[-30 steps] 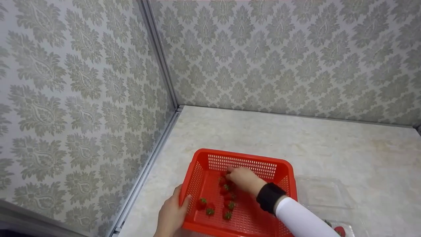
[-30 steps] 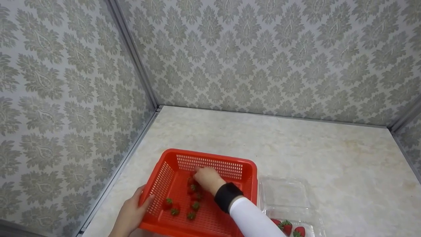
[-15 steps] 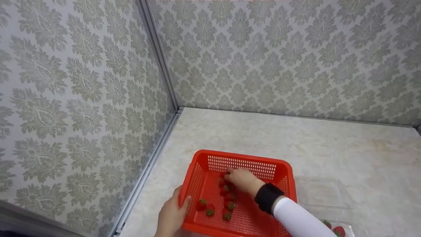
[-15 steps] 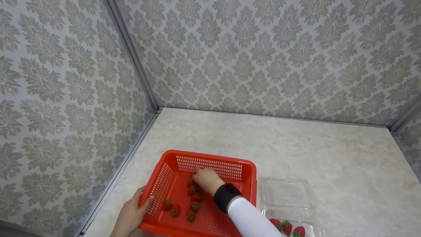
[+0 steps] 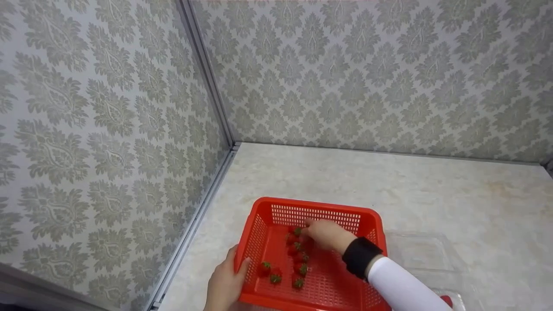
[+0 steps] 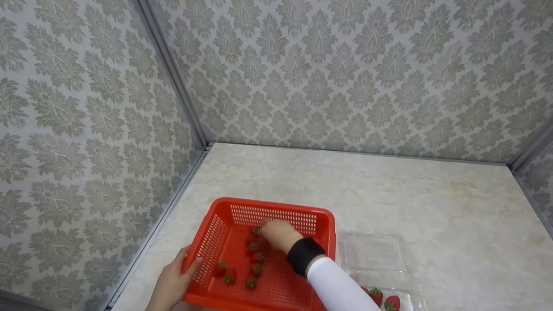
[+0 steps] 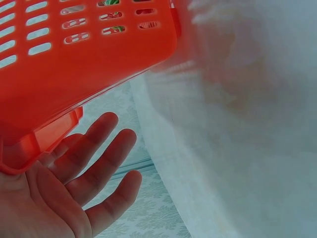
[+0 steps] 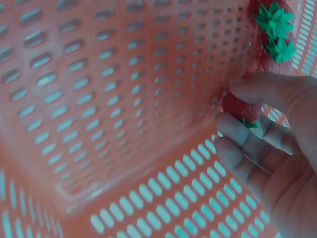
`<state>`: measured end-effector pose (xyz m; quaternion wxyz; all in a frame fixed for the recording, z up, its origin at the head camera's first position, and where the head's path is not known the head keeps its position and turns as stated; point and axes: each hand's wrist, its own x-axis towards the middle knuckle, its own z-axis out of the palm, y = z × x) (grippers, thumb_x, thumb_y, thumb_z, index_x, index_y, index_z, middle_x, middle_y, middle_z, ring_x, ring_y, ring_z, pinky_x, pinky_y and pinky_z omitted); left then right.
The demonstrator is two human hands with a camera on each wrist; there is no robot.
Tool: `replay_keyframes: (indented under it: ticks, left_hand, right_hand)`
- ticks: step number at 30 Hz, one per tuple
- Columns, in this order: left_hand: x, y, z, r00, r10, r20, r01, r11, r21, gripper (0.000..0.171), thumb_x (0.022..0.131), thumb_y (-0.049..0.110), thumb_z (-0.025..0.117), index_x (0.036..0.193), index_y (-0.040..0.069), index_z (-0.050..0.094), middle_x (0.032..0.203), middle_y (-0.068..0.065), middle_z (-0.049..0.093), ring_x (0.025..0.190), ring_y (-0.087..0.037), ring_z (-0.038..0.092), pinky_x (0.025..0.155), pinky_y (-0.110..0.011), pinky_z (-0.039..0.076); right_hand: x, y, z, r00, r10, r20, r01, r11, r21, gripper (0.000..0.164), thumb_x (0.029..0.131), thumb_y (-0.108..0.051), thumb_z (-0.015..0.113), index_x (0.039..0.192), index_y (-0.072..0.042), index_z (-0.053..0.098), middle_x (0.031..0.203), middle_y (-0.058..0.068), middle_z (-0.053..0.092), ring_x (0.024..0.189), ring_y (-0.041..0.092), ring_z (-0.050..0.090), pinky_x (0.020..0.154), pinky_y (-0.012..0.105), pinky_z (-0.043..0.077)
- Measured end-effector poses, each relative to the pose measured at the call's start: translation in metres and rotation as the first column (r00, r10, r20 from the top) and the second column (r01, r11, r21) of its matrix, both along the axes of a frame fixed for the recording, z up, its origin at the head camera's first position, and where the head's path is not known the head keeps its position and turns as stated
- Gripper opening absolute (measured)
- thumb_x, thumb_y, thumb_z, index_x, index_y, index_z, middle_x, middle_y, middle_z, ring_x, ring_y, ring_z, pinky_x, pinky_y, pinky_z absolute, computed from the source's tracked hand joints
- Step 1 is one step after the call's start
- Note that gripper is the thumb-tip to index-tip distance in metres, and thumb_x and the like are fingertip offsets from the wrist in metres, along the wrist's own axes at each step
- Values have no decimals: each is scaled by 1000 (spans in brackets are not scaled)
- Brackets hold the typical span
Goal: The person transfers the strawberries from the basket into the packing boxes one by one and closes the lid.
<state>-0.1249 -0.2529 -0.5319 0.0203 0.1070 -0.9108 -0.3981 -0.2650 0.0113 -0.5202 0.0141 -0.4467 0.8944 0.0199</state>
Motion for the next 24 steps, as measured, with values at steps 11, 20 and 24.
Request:
replay_keyframes:
  ticks: [11, 20, 24]
  left_hand:
    - [-2, 2, -1, 1000, -5, 31, 5, 1000, 19, 60, 91, 43, 56, 137, 11, 39, 102, -10, 65, 73, -15, 65, 58, -37, 53]
    - [-2, 2, -1, 999, -6, 45, 5, 1000, 26, 63, 90, 47, 55, 138, 10, 38, 103, -11, 65, 75, -16, 65, 61, -39, 53]
    - [-2, 1, 2, 999, 1, 45, -1, 1000, 10, 62, 90, 47, 55, 138, 10, 39, 104, -11, 65, 76, -17, 65, 63, -40, 53]
  right_hand:
    - [1, 37, 42, 994, 57, 96, -39, 982, -186, 16, 82, -7, 68, 95, -16, 66, 89, 0, 52, 67, 13, 51, 62, 29, 46]
    - [5, 86, 89, 996, 80, -29, -85, 956, -281, 21, 77, -4, 68, 89, -21, 64, 83, -6, 46, 62, 9, 48, 58, 28, 44]
    - [13, 112, 105, 998, 47, -50, -60, 951, -304, 22, 79, -5, 67, 88, -24, 63, 86, -7, 49, 64, 7, 49, 59, 27, 44]
